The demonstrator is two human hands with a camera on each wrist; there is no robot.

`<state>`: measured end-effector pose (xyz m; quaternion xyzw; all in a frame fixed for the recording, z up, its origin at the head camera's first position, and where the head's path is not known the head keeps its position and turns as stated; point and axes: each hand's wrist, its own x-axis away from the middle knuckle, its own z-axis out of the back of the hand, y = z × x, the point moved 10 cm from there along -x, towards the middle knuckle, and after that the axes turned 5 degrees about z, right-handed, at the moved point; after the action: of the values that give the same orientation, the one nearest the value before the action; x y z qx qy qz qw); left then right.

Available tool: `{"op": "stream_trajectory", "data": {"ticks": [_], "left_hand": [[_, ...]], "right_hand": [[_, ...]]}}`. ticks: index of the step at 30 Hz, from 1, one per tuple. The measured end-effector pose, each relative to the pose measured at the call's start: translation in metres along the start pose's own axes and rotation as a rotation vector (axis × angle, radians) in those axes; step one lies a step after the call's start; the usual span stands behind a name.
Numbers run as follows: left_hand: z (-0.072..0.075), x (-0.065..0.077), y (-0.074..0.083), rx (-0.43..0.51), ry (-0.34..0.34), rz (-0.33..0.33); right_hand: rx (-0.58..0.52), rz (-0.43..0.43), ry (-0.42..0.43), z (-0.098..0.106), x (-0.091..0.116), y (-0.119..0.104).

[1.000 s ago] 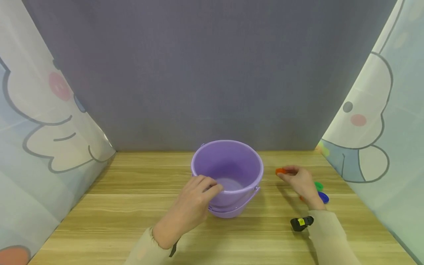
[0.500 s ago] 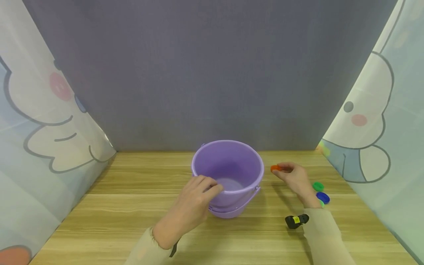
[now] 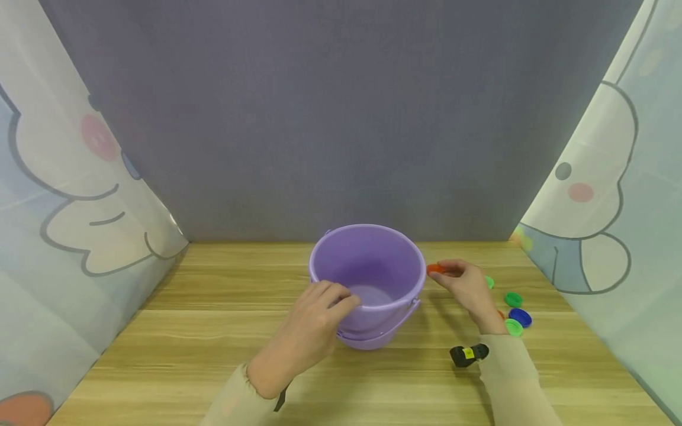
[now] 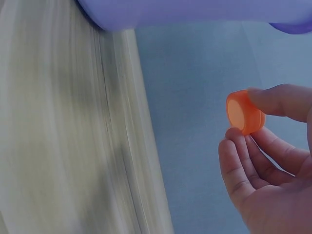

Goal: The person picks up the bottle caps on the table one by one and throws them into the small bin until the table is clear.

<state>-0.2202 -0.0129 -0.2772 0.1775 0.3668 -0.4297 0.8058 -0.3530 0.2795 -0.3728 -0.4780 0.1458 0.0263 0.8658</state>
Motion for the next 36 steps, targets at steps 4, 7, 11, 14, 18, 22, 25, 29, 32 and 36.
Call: {"op": "stream_trajectory", "data": {"ticks": [4,7,11,14,18,22,25,29,32,36], "left_hand": [[-0.001,0.000,-0.001,0.003,-0.002,0.003],[-0.001,0.000,-0.001,0.007,-0.006,0.006],[-0.002,0.000,-0.001,0.004,-0.013,0.007],[-0.002,0.000,-0.001,0.003,-0.019,0.009],[-0.002,0.001,-0.001,0.003,-0.020,0.008],[-0.002,0.000,-0.002,0.002,-0.017,0.006],[-0.001,0.000,-0.002,0.004,-0.014,0.004],[-0.001,-0.001,-0.002,0.003,-0.010,0.000],[-0.001,0.000,-0.002,-0.001,-0.011,0.000],[-0.002,0.000,-0.002,-0.002,-0.013,0.003]], "right_hand": [[-0.024,0.005,-0.010,-0.003,0.001,-0.004],[-0.022,0.016,-0.011,-0.004,0.001,-0.007],[-0.022,0.035,-0.001,-0.004,0.001,-0.013],[-0.036,0.045,0.012,-0.002,0.002,-0.019],[-0.032,0.062,0.037,0.003,0.003,-0.030],[-0.015,0.089,0.076,0.010,0.005,-0.043],[-0.013,0.108,0.107,0.016,0.006,-0.051],[-0.012,0.119,0.129,0.021,0.008,-0.059],[-0.008,0.120,0.137,0.023,0.010,-0.062],[-0.005,0.127,0.156,0.026,0.012,-0.066]]}}
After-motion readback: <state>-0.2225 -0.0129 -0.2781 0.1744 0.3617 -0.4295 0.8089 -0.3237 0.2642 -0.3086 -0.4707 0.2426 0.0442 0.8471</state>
